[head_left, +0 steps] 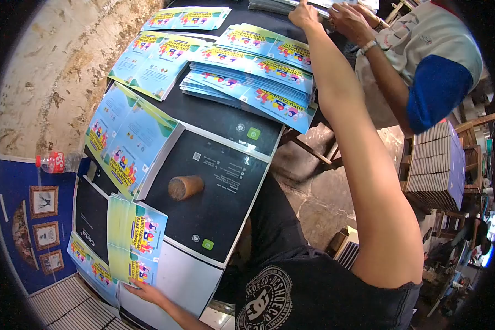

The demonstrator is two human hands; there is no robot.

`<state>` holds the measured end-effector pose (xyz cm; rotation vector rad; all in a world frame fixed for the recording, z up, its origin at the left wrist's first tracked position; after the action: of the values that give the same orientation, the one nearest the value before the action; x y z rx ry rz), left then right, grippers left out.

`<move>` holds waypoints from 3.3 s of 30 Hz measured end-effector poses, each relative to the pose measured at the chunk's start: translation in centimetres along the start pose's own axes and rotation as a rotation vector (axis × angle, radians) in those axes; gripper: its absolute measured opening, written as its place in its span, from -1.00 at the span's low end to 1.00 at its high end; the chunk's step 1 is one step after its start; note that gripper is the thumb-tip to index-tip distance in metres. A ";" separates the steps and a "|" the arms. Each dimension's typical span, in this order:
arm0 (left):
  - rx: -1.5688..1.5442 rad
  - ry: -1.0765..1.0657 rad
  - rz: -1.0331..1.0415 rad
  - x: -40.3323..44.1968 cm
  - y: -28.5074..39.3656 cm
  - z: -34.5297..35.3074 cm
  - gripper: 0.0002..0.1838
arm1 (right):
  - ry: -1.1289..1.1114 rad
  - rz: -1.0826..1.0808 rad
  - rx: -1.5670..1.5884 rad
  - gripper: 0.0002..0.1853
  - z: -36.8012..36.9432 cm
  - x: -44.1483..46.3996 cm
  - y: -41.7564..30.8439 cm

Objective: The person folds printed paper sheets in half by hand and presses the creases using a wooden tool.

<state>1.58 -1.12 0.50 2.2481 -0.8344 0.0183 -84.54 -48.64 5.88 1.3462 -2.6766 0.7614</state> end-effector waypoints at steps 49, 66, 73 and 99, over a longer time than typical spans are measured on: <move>-0.439 0.009 -0.091 -10.6 -0.8 -8.8 -0.32 | -0.723 -0.931 0.604 0.12 -8.9 -62.5 -22.9; -1.673 -0.492 -1.062 -29.2 -4.8 -11.9 -0.33 | -0.899 -1.671 0.299 -0.32 -12.0 -74.5 -27.5; -1.212 -0.527 -1.132 -27.3 -0.6 -11.6 -0.43 | -1.111 -1.459 0.446 -0.21 -14.4 -75.7 -21.6; -0.920 0.022 1.054 -3.3 17.3 -16.3 0.18 | -1.080 -1.088 1.303 0.28 -13.2 -64.0 -27.8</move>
<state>-7.24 2.08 22.57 0.8125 -1.5258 0.1210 -25.87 -9.19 12.23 3.6667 -0.6872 1.9279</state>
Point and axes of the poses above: each hand's wrist, its own x-axis towards the middle knuckle, its own z-axis out of the palm, y = z × x, the point moved 2 cm from there along x, towards the middle knuckle, and after that the axes turned 2 degrees about -x, right-handed, at the moved point
